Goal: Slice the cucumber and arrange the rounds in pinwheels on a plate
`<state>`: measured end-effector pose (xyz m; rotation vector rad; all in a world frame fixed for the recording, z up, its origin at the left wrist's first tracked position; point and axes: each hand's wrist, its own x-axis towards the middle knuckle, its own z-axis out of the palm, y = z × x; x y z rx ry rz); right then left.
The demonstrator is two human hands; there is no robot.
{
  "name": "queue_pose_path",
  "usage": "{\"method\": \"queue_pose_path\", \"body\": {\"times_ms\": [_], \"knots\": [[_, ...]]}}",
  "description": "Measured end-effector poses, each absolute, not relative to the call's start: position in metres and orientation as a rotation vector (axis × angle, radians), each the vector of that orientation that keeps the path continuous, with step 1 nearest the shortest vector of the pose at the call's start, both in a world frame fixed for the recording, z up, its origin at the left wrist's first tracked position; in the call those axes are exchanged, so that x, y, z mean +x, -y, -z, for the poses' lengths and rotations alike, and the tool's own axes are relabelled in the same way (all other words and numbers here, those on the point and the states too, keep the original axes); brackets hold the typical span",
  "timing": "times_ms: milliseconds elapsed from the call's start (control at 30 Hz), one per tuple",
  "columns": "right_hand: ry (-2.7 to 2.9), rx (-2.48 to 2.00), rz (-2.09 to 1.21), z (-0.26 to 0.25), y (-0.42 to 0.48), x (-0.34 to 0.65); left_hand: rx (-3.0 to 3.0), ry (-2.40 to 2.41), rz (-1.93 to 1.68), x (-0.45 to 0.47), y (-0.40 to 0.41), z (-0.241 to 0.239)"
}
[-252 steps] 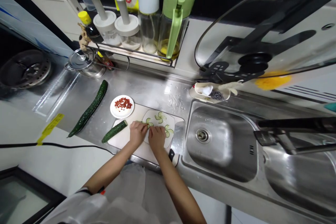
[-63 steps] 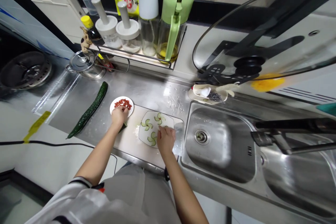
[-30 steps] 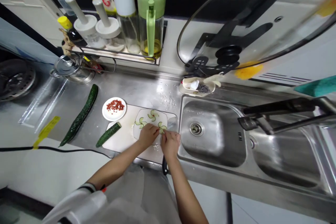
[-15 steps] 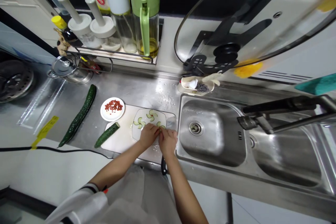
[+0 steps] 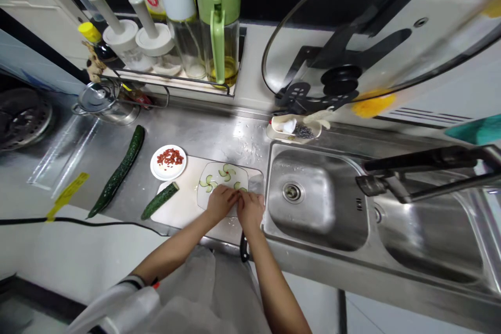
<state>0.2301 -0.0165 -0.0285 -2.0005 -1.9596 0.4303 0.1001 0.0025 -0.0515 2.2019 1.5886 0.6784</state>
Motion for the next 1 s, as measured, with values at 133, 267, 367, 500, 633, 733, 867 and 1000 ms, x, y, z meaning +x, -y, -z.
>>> {"method": "queue_pose_path", "body": {"times_ms": [133,267,367,500,633,733,867,1000], "knots": [[1.967,-1.993,-0.43,0.0294,0.0157,0.23,2.181,-1.606,-0.65,0.1007,-0.0048,0.0523],[1.969,-2.001,-0.427,0.027,0.0146,0.2297,2.19,-1.602,-0.622,0.1014,-0.0064,0.0516],[1.974,-2.0,-0.435,0.0262,0.0141,0.2303,2.185,-1.598,-0.63,0.1013,-0.0065,0.0499],[1.959,-1.99,-0.454,0.0277,0.0138,0.2316,2.191,-1.593,-0.652,0.101,-0.0063,0.0486],[1.946,-1.971,-0.469,0.0288,0.0138,0.2326,2.194,-1.588,-0.664,0.1002,-0.0065,0.0492],[1.949,-1.96,-0.476,0.0292,0.0136,0.2333,2.191,-1.605,-0.674,0.0982,-0.0072,0.0502],[1.955,-1.955,-0.471,0.0306,0.0127,0.2336,2.193,-1.618,-0.683,0.0946,-0.0085,0.0495],[1.959,-1.94,-0.463,0.0307,0.0116,0.2327,2.208,-1.626,-0.675,0.093,-0.009,0.0456]]}}
